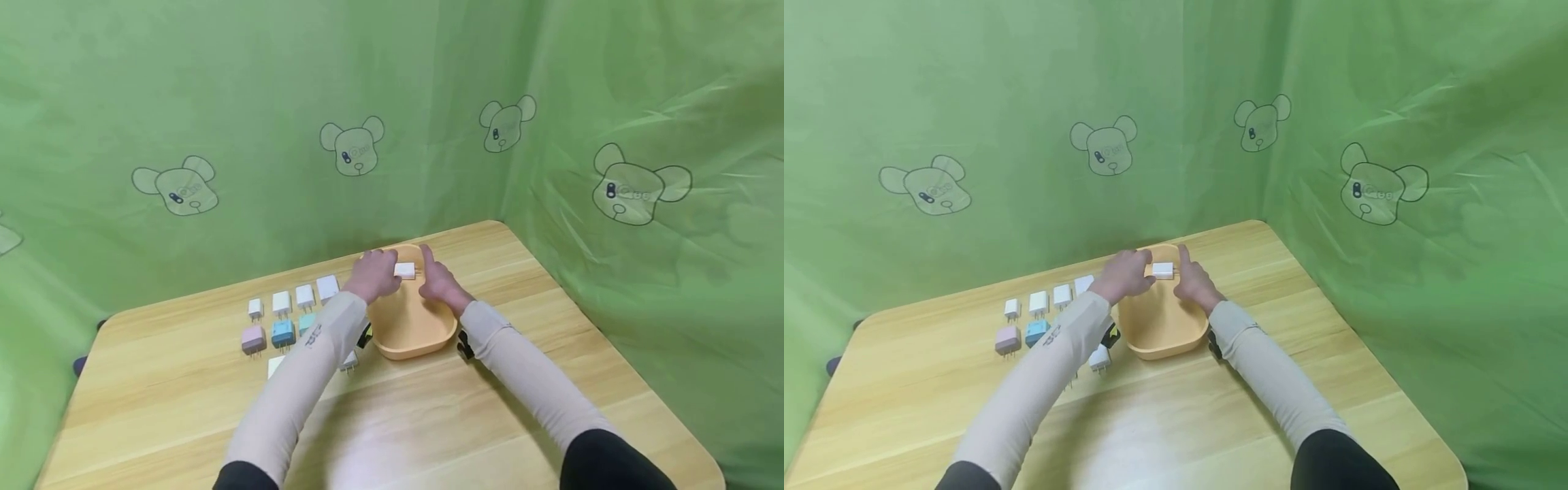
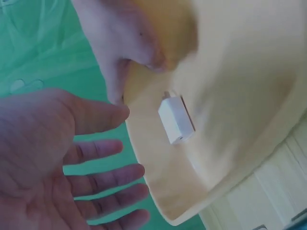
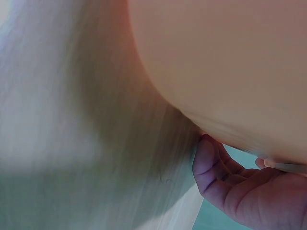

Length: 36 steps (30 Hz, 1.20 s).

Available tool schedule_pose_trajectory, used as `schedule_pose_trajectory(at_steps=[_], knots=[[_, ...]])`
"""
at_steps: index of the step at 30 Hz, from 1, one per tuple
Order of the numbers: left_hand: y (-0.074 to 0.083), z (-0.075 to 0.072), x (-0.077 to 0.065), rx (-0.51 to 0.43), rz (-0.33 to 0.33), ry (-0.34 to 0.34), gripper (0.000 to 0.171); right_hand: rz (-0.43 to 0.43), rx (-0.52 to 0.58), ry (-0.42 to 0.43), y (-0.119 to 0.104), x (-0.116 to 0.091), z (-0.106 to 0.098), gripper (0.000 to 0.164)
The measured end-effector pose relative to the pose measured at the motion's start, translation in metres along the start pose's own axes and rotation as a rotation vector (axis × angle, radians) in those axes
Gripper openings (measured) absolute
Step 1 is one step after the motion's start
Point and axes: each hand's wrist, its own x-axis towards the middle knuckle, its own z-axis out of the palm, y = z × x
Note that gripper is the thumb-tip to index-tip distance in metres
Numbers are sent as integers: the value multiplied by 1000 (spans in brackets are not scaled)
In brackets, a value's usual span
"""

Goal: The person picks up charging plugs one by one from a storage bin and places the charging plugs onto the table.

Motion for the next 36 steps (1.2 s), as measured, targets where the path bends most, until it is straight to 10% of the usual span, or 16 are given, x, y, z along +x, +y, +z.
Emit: schedule_pose_trajectory(at_steps=[26,36], knots=[[13,26,45,76,28,-110,33,-20,-42,5,2,2,-2,108],[17,30,41,130,51,-176,47,-13,-45,9,2,2,0,107]])
